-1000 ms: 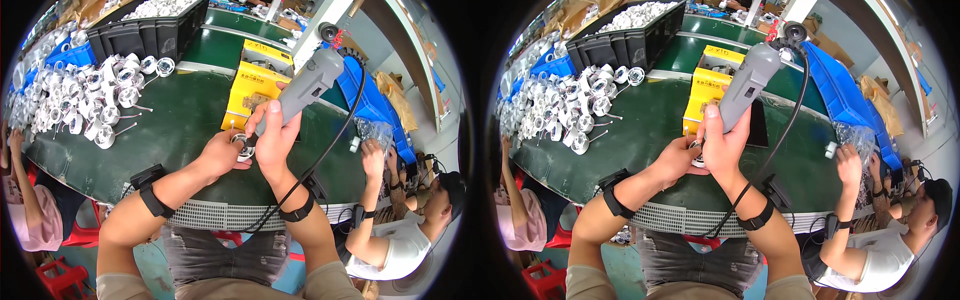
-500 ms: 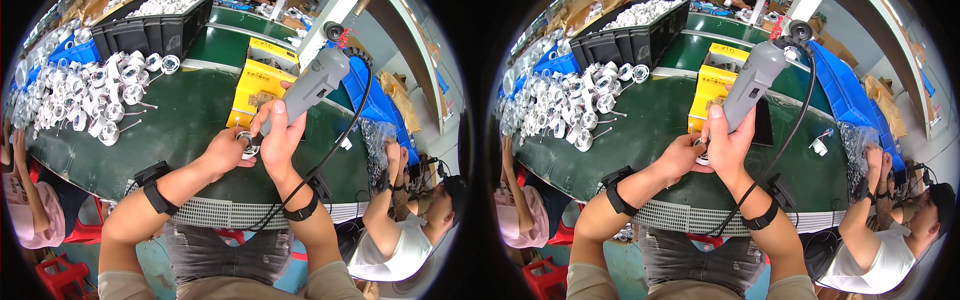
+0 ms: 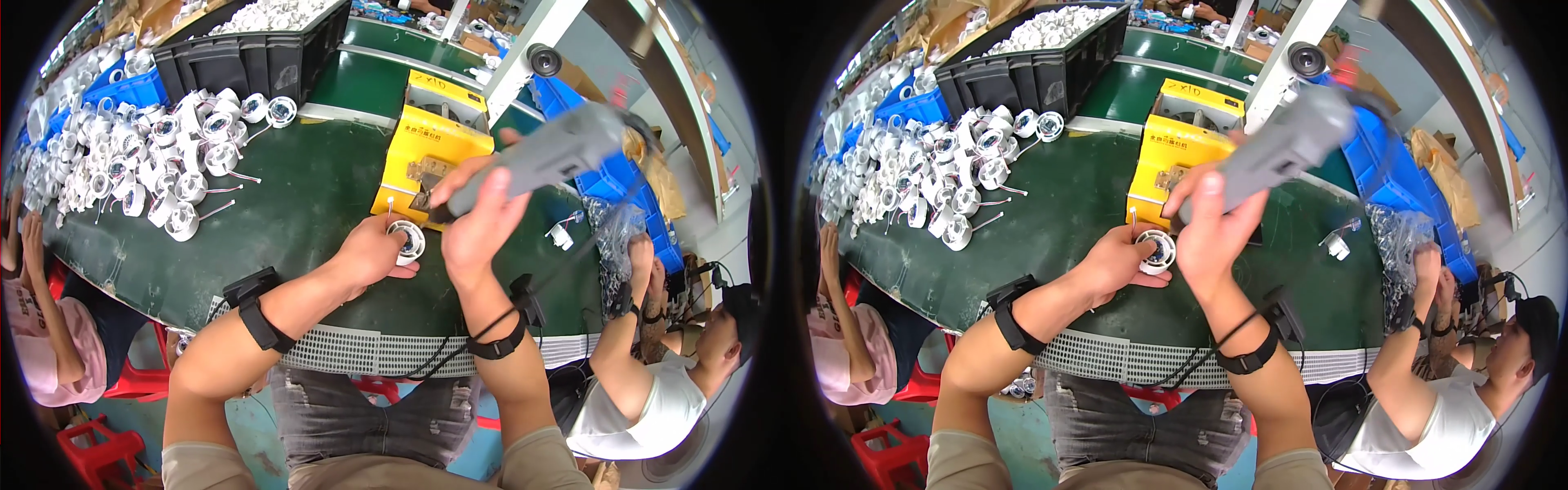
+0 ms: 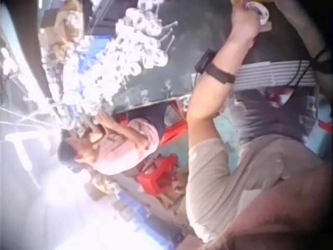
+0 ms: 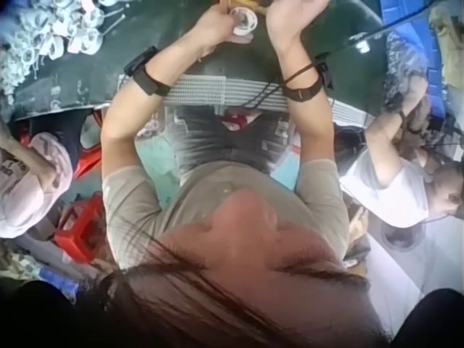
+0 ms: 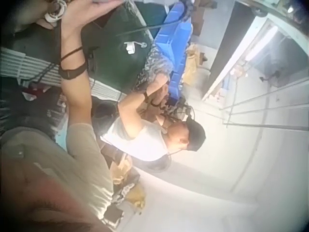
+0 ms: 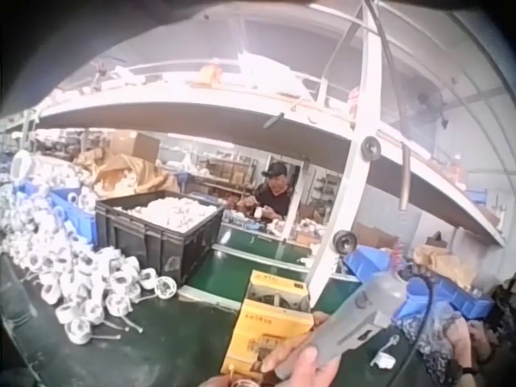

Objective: Assembling small electronic components using an electric screwdriver at a manufacturing workstation.

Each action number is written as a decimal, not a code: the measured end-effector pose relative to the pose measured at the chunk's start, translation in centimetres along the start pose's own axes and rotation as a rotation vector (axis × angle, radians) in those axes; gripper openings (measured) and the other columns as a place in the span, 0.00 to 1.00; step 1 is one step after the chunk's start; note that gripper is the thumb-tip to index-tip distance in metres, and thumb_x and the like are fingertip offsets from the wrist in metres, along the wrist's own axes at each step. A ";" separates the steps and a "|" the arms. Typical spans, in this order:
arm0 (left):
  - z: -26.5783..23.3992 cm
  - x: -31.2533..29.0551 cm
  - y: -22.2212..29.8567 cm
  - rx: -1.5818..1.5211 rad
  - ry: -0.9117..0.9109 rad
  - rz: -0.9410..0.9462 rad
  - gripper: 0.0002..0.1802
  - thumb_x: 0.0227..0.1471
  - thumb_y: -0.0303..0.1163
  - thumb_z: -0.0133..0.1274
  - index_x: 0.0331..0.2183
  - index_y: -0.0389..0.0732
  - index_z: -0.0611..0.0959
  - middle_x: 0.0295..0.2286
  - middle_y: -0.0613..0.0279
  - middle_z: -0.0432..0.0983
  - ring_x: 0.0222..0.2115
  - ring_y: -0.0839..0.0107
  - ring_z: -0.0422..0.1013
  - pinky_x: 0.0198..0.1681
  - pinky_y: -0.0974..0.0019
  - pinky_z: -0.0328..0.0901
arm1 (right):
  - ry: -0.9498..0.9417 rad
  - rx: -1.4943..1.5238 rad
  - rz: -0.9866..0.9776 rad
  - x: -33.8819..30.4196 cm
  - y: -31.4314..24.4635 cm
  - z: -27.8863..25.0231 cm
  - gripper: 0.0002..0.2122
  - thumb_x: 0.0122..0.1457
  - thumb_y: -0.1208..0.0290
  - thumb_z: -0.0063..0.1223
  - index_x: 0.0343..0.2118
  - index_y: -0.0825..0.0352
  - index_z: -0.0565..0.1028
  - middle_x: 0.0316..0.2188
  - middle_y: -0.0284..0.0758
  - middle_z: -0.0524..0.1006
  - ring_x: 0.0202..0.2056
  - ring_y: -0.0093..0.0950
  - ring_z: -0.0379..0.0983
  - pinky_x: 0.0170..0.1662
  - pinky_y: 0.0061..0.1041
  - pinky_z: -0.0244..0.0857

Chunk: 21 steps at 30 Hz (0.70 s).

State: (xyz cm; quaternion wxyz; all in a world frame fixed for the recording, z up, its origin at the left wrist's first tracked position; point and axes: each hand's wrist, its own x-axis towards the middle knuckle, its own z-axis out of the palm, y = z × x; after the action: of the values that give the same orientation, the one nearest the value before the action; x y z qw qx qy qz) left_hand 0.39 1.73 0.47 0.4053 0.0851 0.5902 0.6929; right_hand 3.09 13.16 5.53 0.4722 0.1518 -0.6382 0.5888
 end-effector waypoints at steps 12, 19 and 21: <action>0.3 -0.3 0.2 0.040 -0.003 -0.014 0.17 0.60 0.26 0.38 0.50 0.31 0.69 0.38 0.53 0.73 0.31 0.64 0.76 0.35 0.66 0.76 | -0.011 -0.254 0.115 8.6 0.4 -3.7 0.23 0.67 0.61 0.39 0.60 0.65 0.51 0.32 0.39 0.76 0.38 0.24 0.70 0.47 0.25 0.60; 0.3 -0.3 0.2 0.043 -0.016 -0.011 0.17 0.61 0.26 0.38 0.50 0.31 0.69 0.38 0.53 0.73 0.31 0.64 0.76 0.35 0.66 0.76 | 0.278 0.169 -0.053 6.6 -1.0 -1.7 0.15 0.63 0.61 0.41 0.45 0.66 0.63 0.14 0.33 0.64 0.14 0.24 0.61 0.17 0.28 0.59; 0.2 -0.2 0.1 0.045 -0.014 -0.003 0.17 0.60 0.26 0.38 0.50 0.31 0.69 0.38 0.53 0.73 0.31 0.64 0.76 0.36 0.66 0.76 | 0.231 0.123 0.028 5.8 -0.7 -1.0 0.15 0.63 0.61 0.41 0.45 0.66 0.64 0.14 0.33 0.64 0.13 0.24 0.61 0.17 0.27 0.59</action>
State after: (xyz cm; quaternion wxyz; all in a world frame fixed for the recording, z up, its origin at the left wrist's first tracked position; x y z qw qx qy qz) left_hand 0.58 1.80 0.68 0.4084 0.0983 0.6028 0.6784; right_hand 1.06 16.02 10.34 0.5240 0.1026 -0.5441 0.6472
